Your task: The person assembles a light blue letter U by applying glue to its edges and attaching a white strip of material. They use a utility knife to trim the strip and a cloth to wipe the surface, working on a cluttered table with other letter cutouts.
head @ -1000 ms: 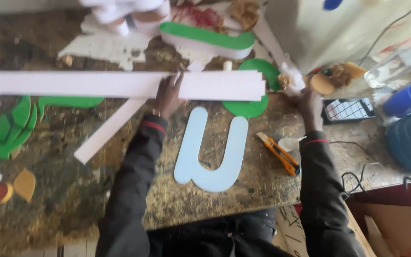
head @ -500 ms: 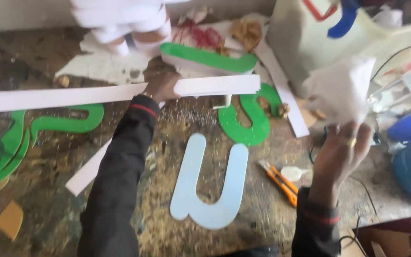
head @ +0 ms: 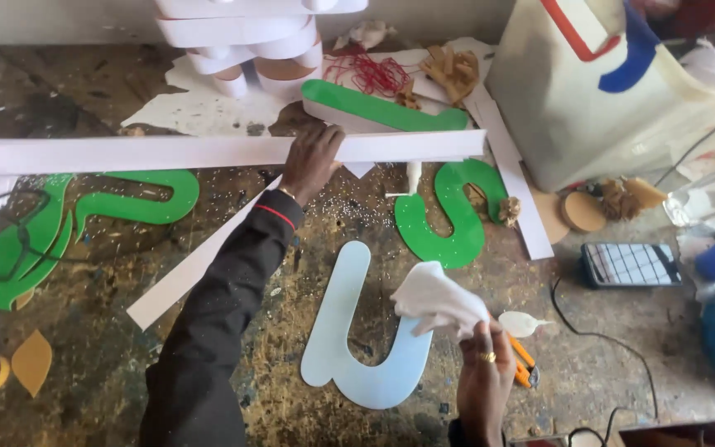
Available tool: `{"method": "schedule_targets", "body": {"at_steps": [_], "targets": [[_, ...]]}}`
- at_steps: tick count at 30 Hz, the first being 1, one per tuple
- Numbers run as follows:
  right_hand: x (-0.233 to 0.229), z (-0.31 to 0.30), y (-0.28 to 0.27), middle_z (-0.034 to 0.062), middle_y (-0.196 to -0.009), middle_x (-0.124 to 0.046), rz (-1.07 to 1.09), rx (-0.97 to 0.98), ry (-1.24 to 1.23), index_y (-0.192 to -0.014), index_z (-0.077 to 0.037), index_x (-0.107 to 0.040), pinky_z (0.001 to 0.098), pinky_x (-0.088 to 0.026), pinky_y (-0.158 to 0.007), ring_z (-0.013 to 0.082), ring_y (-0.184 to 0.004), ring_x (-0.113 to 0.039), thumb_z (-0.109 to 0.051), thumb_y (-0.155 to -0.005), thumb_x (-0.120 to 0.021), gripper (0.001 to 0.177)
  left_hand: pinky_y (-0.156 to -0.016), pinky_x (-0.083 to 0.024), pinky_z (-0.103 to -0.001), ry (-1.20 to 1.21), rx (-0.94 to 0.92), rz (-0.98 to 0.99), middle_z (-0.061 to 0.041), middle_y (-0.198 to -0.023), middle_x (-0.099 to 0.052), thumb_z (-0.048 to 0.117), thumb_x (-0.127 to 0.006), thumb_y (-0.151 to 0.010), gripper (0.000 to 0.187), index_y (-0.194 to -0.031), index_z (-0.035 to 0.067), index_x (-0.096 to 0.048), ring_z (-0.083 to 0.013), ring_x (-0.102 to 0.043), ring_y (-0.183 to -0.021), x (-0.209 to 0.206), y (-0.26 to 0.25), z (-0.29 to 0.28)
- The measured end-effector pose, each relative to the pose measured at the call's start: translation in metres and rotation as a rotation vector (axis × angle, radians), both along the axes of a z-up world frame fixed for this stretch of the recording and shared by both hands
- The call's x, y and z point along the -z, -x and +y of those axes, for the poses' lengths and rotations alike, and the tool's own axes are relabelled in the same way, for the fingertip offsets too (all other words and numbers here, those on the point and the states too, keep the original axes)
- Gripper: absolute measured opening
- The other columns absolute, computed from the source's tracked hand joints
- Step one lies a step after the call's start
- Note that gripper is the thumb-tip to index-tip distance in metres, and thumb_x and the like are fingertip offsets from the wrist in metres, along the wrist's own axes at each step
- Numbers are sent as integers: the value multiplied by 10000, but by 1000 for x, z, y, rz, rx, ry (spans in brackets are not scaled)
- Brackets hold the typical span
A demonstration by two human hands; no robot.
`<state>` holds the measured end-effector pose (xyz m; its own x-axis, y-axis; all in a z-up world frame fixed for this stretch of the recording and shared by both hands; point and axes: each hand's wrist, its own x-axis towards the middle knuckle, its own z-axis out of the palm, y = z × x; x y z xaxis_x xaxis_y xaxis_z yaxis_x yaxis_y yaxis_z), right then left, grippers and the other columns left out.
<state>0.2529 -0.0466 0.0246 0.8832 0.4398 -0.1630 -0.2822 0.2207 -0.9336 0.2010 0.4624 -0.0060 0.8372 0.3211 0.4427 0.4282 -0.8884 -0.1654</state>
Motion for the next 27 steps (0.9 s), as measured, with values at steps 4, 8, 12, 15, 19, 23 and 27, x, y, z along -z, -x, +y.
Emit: {"method": "schedule_targets", "body": {"at_steps": [4,8,12,15,19,23,27], "targets": [[20,-6,6,55,-1059,-705,1,40,-45,-1104,-49,-720,290,-530,-880,140,-984,-631,-236,-1171,-687,201,-1067,-550,-544,26,68,-262,-126,-1422,-731,147,-1002,-783,687,-1394,92,-693,-389,-667,-1253,-7,17,-13],[18,-26,12,124,-1150,-718,-20,12,-92,-1157,-39,-663,337,-514,-952,214,-1067,-664,-217,-1168,-648,179,-931,-594,-523,111,94,-276,-118,-1218,-807,5,-933,-737,775,-1486,106,-757,-357,-726,-1014,-4,38,-58],[-37,-9,26,158,-1450,-713,-190,-15,-189,-1310,-31,-678,432,-530,-1180,300,-1416,-666,-295,-1153,-623,312,-1048,-589,-526,254,79,50,-159,-1376,-703,115,-933,-799,707,-1466,61,-704,-365,-676,-1224,17,62,-108],[-66,21,41,162,-1328,-666,-335,27,-74,-1395,-25,-664,406,-617,-897,294,-1201,-663,-641,-1098,-586,688,-1090,-564,-487,277,146,47,-123,-1290,-728,152,-948,-845,707,-1509,93,-711,-291,-674,-1160,-1,76,-151],[-55,93,42,280,-1503,-644,-866,-198,109,-1453,30,-572,644,-519,-1148,515,-1367,-646,-111,-1050,-722,452,-978,-571,-476,252,246,-33,-83,-1221,-646,168,-929,-836,555,-1338,128,-697,-310,-686,-1161,-11,91,-197],[38,185,20,151,-1416,-692,-1592,-222,529,-1501,-89,-635,560,-422,-1294,373,-1416,-633,-479,-871,-923,794,-1114,-567,-477,279,243,-246,-103,-1255,-680,276,-890,-793,744,-1469,118,-624,-334,-678,-1210,4,103,-181],[93,191,-66,64,-1366,-687,-1751,-279,732,-1549,-271,-628,737,-336,-1269,342,-1365,-664,-467,-973,-849,647,-1216,-531,-548,296,137,-329,-175,-1310,-734,142,-955,-802,739,-1488,76,-688,-392,-695,-1287,20,136,-165]]}}
